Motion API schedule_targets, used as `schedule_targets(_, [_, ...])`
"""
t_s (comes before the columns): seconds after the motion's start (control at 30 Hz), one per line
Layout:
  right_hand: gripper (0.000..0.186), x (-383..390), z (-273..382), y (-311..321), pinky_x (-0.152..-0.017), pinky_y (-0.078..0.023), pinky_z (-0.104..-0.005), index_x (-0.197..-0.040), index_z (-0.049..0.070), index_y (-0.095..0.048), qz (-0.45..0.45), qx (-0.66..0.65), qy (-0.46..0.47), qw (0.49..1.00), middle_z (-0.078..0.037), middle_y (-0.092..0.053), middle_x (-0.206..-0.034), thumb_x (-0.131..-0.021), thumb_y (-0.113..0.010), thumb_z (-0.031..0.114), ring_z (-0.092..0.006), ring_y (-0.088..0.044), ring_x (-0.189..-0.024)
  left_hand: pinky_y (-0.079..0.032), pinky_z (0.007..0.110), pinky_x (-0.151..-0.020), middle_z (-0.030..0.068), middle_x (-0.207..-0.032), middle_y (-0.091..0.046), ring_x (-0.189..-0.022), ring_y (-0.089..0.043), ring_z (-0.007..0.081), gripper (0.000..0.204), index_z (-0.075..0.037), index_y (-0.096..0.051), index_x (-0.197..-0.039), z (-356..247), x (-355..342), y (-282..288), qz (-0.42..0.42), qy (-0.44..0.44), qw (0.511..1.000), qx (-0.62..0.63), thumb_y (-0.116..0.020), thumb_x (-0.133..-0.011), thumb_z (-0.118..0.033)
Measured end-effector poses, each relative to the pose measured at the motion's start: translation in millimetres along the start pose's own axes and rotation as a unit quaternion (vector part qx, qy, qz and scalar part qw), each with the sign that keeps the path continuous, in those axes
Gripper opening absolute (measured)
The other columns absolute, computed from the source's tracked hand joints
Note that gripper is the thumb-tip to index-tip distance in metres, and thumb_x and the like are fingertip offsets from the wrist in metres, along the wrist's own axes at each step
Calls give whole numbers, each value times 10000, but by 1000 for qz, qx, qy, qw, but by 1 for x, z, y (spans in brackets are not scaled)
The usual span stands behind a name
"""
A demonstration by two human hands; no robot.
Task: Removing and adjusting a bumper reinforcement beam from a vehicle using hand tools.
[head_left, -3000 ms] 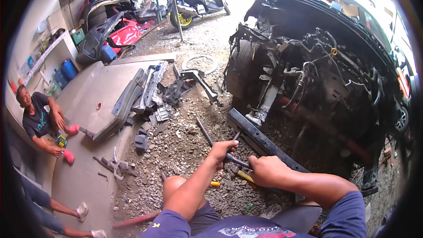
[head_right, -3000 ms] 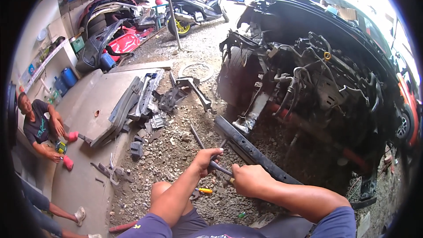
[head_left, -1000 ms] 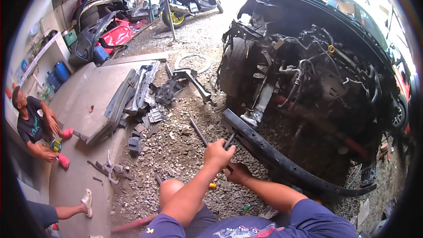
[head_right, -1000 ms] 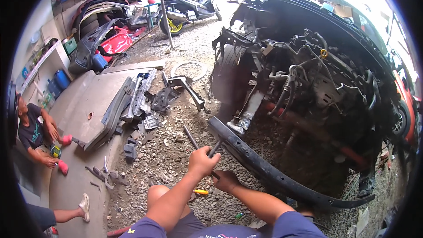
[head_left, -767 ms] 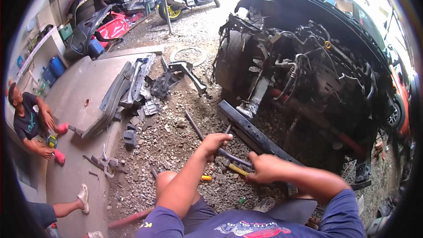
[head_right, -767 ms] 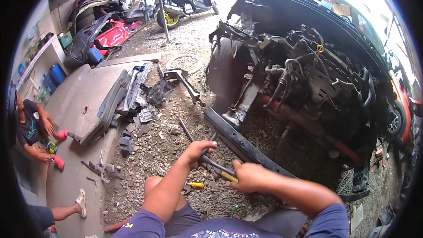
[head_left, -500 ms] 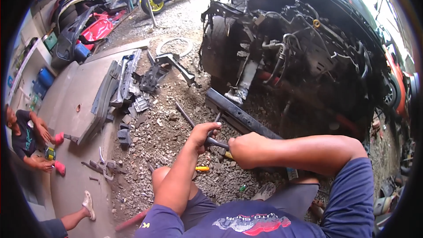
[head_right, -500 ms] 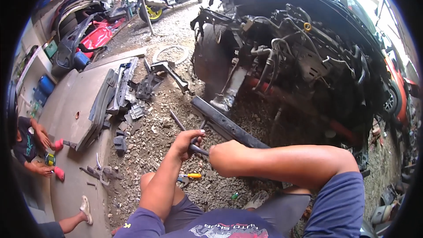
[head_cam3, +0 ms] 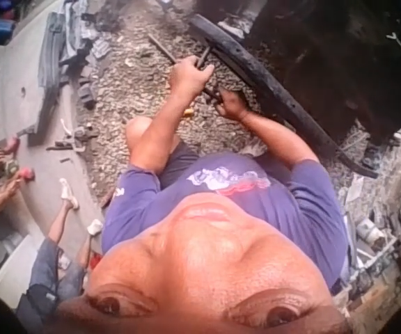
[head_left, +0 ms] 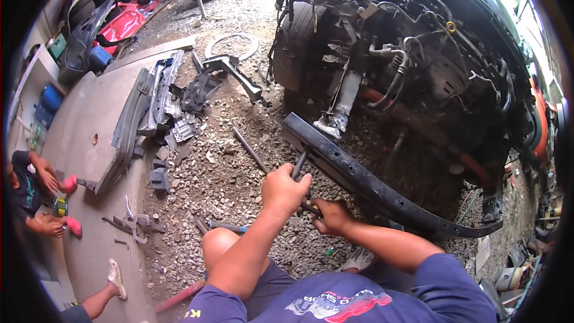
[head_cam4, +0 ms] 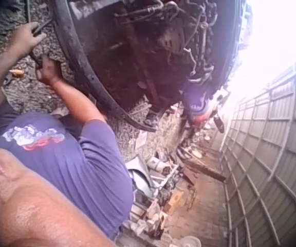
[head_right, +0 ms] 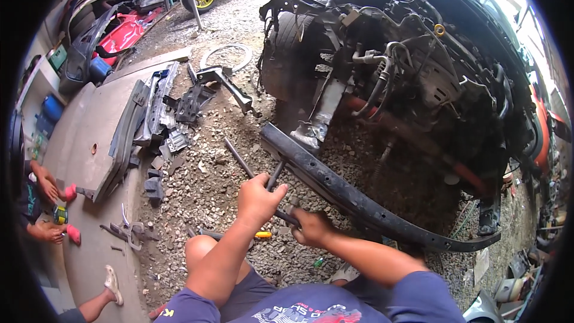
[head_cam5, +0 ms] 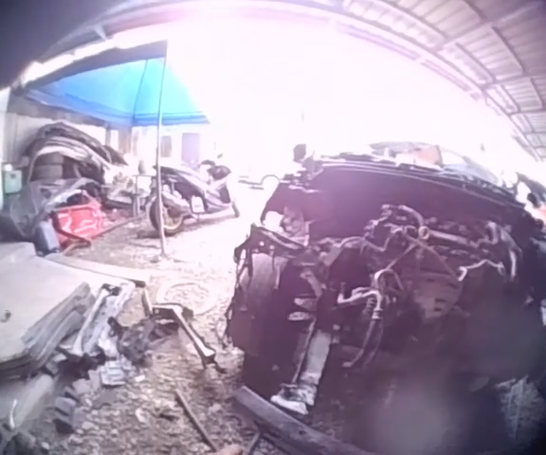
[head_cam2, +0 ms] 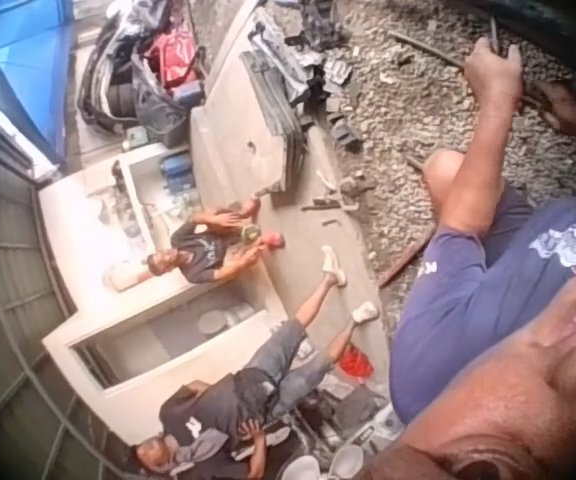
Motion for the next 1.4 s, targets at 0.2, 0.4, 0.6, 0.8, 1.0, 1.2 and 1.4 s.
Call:
schedule_targets(0.2, [339, -49, 7, -53, -754, -593, -508, -1182, 151, -648, -22, -29, 17, 999, -125, -751, -867, -872, -727, 264, -389, -743, -807, -566, 492, -724, 197, -758, -730, -757, -724, 420, 360, -21, -692, -825, 7, 2, 0, -86, -34, 993, -72, -785, -856, -368])
schedule_targets(0.4, [330, -17, 21, -16, -826, -568, -544, -1166, 83, -623, 84, -18, -95, 992, -227, -743, -958, -901, -697, 266, -439, -733, -937, -523, 347, -603, 63, -760, -719, -644, -645, 159, 246, 26, -761, -922, 31, -11, 2, 40, 74, 975, 207, -794, -880, -214])
schedule_targets(0.6, [381, 15, 118, 165, -904, -564, -559, -1224, -5, -611, 284, 122, -70, 948, -273, -732, -1010, -900, -669, 186, -449, -726, -1010, -526, 305, -594, -10, -738, -600, -569, -548, 107, 195, -24, -718, -995, 33, -19, -1, 215, 254, 782, 527, -750, -939, -208])
schedule_targets(0.8, [330, -32, 177, 189, -830, -603, -549, -1134, -22, -660, 392, 262, -39, 881, -248, -753, -963, -898, -684, 207, -441, -751, -940, -503, 279, -574, 7, -739, -625, -592, -565, 106, 199, -15, -741, -964, 33, -20, 4, 219, 238, 768, 552, -749, -930, -210])
schedule_targets(1.0, [374, 15, 139, 158, -781, -595, -544, -1201, 47, -573, 188, 175, -97, 962, -225, -749, -874, -925, -680, 276, -430, -751, -855, -495, 312, -528, 23, -718, -618, -581, -571, 141, 188, -45, -722, -847, 33, -15, -5, 164, 166, 863, 447, -773, -913, -213])
schedule_targets(1.2, [406, 26, 64, 76, -649, -586, -550, -1182, 98, -585, 67, 96, -11, 993, -193, -720, -744, -894, -746, 334, -427, -729, -683, -515, 347, -584, 63, -740, -708, -621, -650, 156, 355, 24, -774, -965, 36, -9, 4, 89, 93, 961, 245, -798, -906, -325])
schedule_targets(1.4, [299, -28, -14, -51, -723, -577, -513, -1118, 149, -650, -41, -34, -14, 998, -127, -749, -871, -892, -727, 329, -386, -736, -774, -583, 492, -763, 190, -783, -741, -781, -740, 391, 443, -55, -754, -915, -2, -3, -2, -32, -6, 996, -78, -777, -836, -490])
Point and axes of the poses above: each hand's wrist, its own x-axis away from the middle knuckle, its own y-axis out of the back of the hand, z = x × y, the point moved 2 cm from there along -x, towards the middle knuckle
